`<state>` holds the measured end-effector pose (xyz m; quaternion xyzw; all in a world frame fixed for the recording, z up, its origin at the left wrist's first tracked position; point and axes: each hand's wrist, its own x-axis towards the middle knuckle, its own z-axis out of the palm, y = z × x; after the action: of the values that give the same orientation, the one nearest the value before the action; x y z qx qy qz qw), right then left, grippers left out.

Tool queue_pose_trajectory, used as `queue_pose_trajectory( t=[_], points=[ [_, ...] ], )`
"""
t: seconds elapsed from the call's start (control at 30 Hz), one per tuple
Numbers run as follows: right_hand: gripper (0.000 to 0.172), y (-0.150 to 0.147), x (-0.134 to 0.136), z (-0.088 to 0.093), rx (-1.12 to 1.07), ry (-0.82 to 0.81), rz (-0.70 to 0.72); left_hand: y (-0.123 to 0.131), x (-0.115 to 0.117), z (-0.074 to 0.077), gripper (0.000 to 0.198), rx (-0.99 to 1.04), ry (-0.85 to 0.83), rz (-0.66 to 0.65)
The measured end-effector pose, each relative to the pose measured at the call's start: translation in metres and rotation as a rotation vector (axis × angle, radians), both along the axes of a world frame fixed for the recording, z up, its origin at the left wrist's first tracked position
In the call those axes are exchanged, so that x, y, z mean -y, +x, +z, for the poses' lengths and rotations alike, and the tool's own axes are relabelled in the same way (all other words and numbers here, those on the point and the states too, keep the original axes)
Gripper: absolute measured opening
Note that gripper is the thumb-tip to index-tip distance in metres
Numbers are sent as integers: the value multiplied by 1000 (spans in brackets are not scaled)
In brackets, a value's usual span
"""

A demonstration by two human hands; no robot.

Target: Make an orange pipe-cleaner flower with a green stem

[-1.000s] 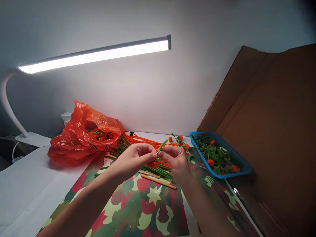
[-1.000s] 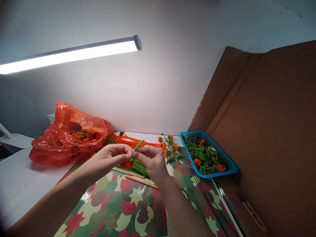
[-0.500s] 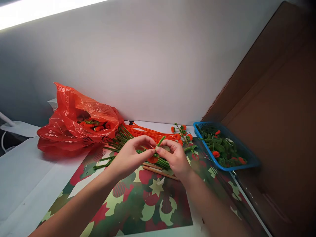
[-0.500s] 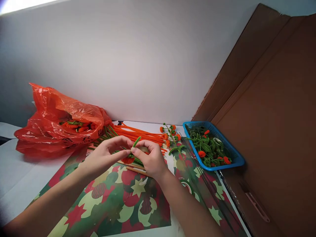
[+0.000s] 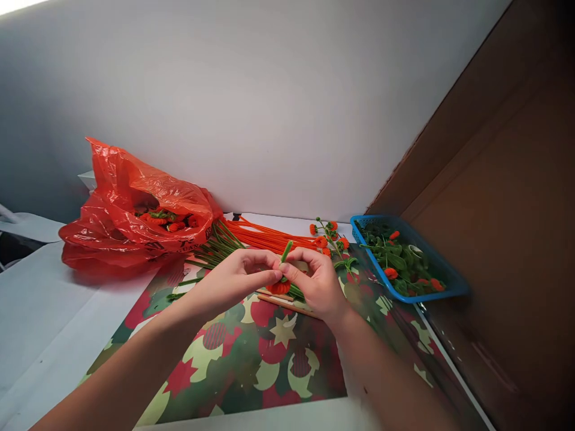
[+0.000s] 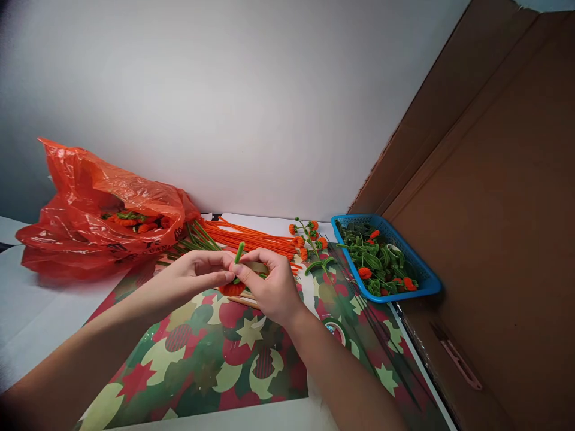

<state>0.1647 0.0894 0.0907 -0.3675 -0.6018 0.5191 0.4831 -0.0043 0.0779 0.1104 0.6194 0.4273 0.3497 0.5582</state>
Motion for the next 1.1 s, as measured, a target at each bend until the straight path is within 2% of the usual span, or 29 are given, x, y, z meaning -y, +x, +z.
queue_pose_trajectory(
  t=[0.07,0.17,0.23,0.37,0.5,0.63,0.73,0.83,0.97,1.1],
  points=[
    [16,3,-1,2,-13,-46,40,-2,-1,-1,21,41,-60,-39],
    [21,10,-7,3,-43,-117,190,-4,-2,-2,25,73,-147,-132],
    [21,15,-12,1,-72,-94,279,-5,-4,-2,25,107,-193,-206],
    [16,23,-19,-5,-128,18,361,-4,-6,-4,23,170,-240,-288],
    [11,24,-19,-9,-187,-1,521,0,-4,-7,25,233,-348,-352],
    [17,22,-18,-9,-204,-31,608,4,-3,-8,29,267,-411,-360],
    [17,27,-22,-5,-49,50,565,4,-3,-6,27,204,-327,-301],
    [13,40,-28,4,233,256,378,5,-2,-2,26,59,-196,-210],
    [34,52,-31,14,297,316,298,9,4,2,21,-289,163,11],
    [26,41,-26,10,337,358,218,17,12,-1,18,-629,521,184]
  ],
)
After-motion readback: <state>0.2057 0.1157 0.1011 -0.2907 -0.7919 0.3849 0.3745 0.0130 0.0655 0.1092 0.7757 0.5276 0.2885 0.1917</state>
